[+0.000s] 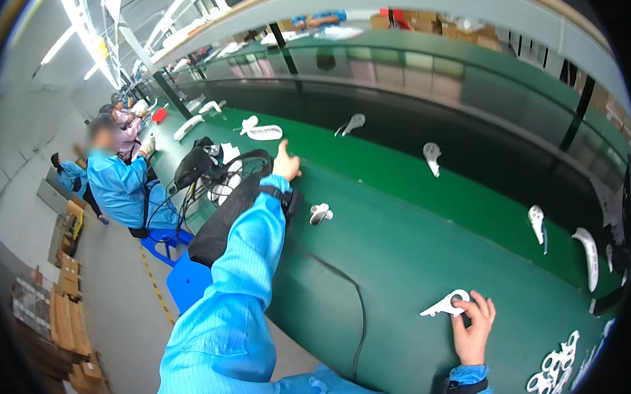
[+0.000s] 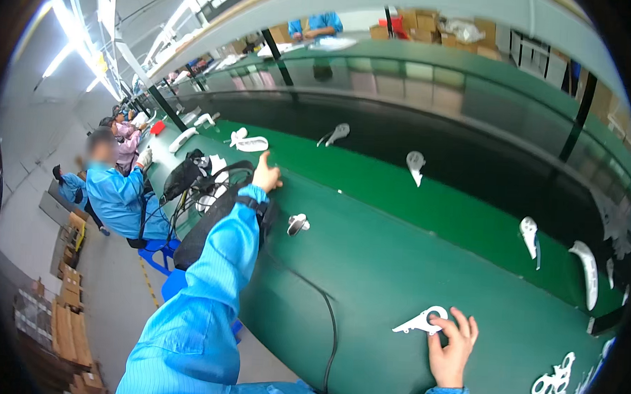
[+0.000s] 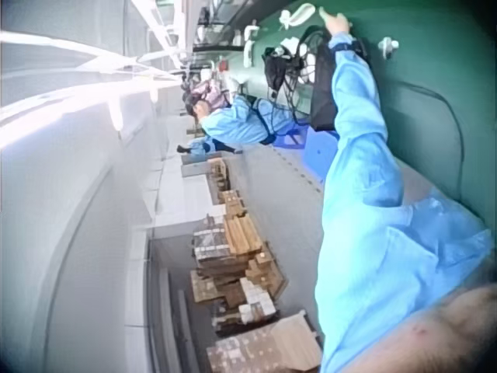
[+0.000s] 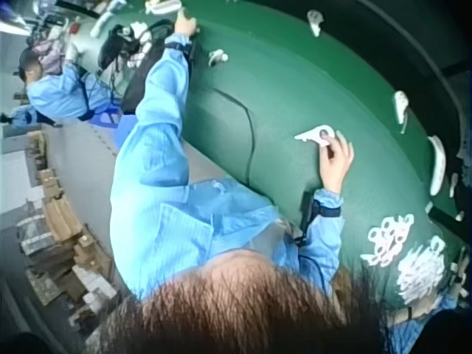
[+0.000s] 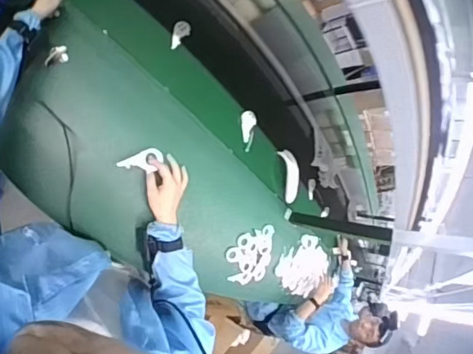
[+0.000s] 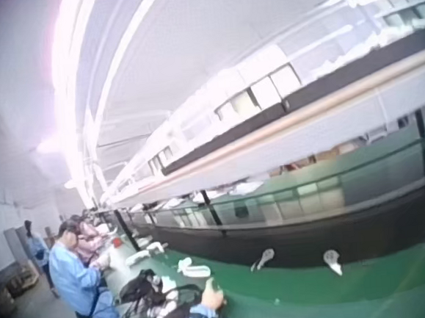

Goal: The person is assembling small white plastic components at a factory workstation.

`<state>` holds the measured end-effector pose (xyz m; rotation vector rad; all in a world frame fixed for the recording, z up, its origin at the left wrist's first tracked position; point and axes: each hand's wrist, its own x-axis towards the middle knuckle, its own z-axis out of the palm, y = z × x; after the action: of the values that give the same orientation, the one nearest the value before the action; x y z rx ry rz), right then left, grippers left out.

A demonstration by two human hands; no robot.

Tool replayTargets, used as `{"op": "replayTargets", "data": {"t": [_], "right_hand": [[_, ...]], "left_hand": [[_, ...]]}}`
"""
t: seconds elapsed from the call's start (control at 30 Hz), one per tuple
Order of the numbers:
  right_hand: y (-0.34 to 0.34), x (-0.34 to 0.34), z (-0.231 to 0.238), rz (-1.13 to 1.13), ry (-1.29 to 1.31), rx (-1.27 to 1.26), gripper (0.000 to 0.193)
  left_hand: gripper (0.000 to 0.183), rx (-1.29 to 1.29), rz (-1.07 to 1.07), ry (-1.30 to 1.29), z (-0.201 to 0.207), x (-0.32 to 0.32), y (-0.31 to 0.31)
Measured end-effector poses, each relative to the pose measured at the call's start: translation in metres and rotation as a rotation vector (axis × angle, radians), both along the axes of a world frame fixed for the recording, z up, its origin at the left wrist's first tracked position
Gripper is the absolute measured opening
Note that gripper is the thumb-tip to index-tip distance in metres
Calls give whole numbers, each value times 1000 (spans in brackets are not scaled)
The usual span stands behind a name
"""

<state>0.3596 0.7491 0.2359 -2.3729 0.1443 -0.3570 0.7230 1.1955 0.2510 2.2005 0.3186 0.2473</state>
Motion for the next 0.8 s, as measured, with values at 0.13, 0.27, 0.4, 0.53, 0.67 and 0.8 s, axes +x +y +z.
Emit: {"op": "replayTargets", "data": {"t": [0.13, 0.27, 0.4, 0.53, 0.67, 0.8], "right_hand": [[10, 1, 12, -75, -48, 5, 22], [4, -1, 7, 11, 50, -11, 20], [15, -1, 5, -64, 63, -34, 18], [16, 6, 2, -20, 66, -24, 17], [22, 15, 1, -55, 64, -1, 17], [22, 13, -3, -8, 35, -10, 17]], "left_hand": [[72, 415, 121, -165, -14, 49, 65], [81, 498, 67, -17, -7, 66, 35], [84, 592, 123, 164, -7, 82, 26], [83, 631, 191, 197, -21, 103, 45], [70, 519, 332, 116, -27, 106, 48], [49, 338, 305, 148, -9, 96, 49]]}}
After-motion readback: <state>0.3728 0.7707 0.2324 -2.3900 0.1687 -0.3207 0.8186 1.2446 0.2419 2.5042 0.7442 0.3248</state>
